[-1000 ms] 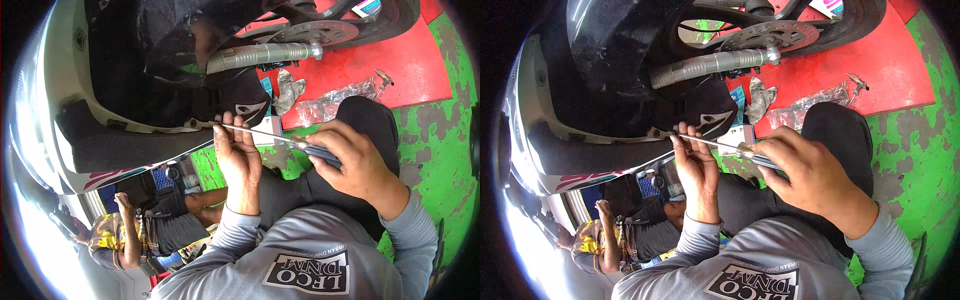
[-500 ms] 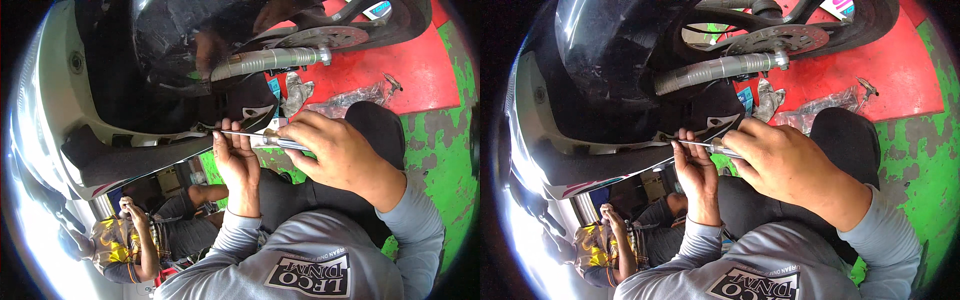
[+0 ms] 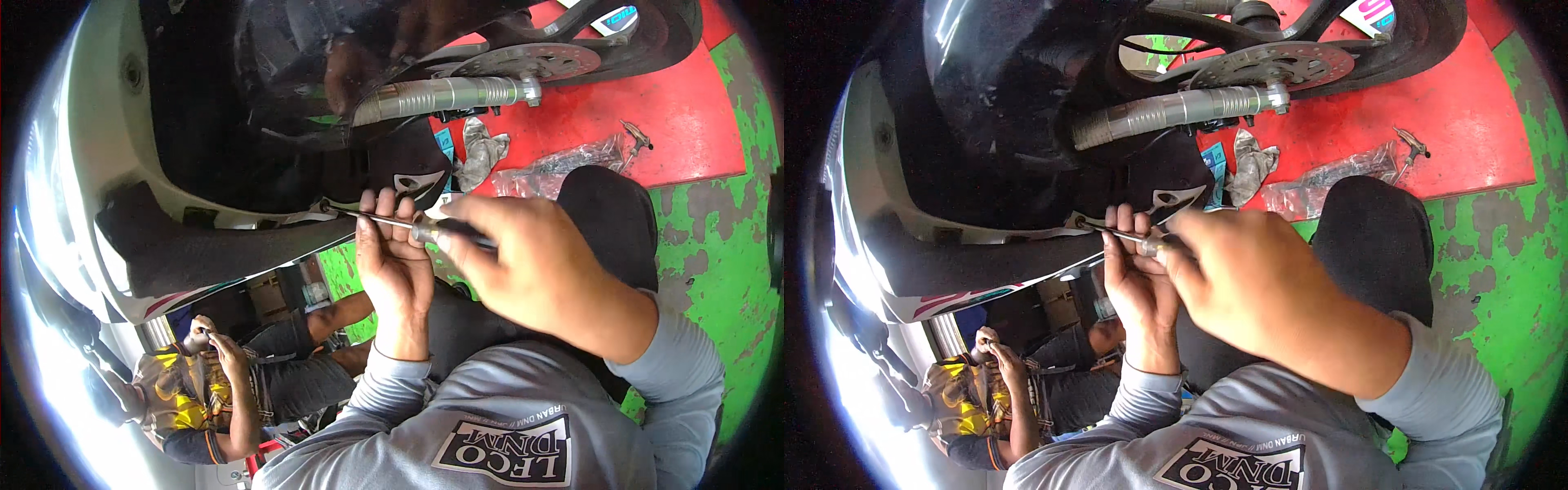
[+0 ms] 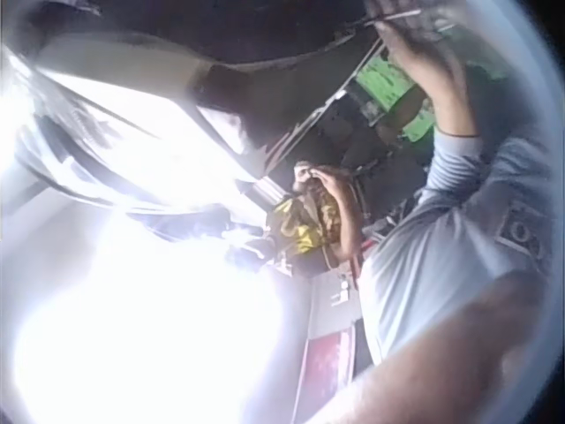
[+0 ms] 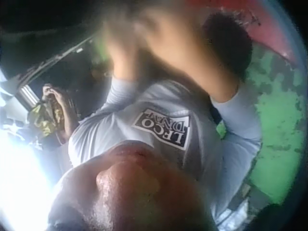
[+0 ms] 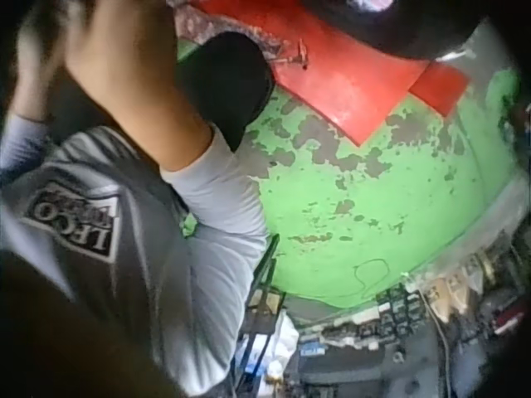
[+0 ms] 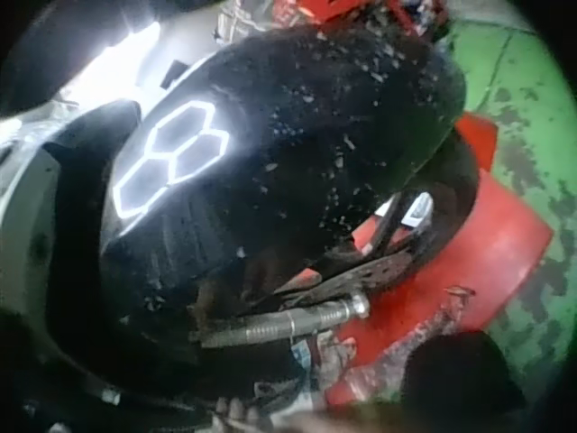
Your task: The person assembles a scooter by attaching body panels and securing them with screws. They use a screwdriver to fasten the front fairing and side panels, working alongside another person who assists with the rear section. The task involves aligning parts and tightening fasteners to complete the assembly.
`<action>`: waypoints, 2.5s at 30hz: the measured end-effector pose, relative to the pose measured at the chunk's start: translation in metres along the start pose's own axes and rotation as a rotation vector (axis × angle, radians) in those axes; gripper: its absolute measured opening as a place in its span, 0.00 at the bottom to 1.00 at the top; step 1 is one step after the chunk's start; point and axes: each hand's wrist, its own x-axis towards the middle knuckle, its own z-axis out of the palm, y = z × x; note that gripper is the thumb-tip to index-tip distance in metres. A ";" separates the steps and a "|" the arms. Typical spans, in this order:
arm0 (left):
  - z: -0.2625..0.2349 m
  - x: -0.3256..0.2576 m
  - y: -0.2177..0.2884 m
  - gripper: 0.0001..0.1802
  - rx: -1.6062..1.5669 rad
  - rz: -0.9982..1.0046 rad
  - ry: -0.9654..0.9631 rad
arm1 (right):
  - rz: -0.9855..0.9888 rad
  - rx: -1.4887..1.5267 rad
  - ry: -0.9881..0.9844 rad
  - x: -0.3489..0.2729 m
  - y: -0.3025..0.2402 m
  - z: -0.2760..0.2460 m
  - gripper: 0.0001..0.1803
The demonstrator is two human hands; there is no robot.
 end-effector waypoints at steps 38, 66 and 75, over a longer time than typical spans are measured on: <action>-0.026 -0.001 0.004 0.15 -0.087 -0.023 -0.178 | -0.290 -0.223 0.220 -0.038 0.005 0.006 0.20; -0.304 0.054 -0.069 0.16 1.446 -0.079 -0.066 | 0.112 -0.044 -0.024 -0.015 -0.011 0.010 0.19; -0.324 0.108 -0.171 0.14 1.610 -0.121 0.200 | 0.264 -0.277 0.260 -0.119 0.013 -0.050 0.23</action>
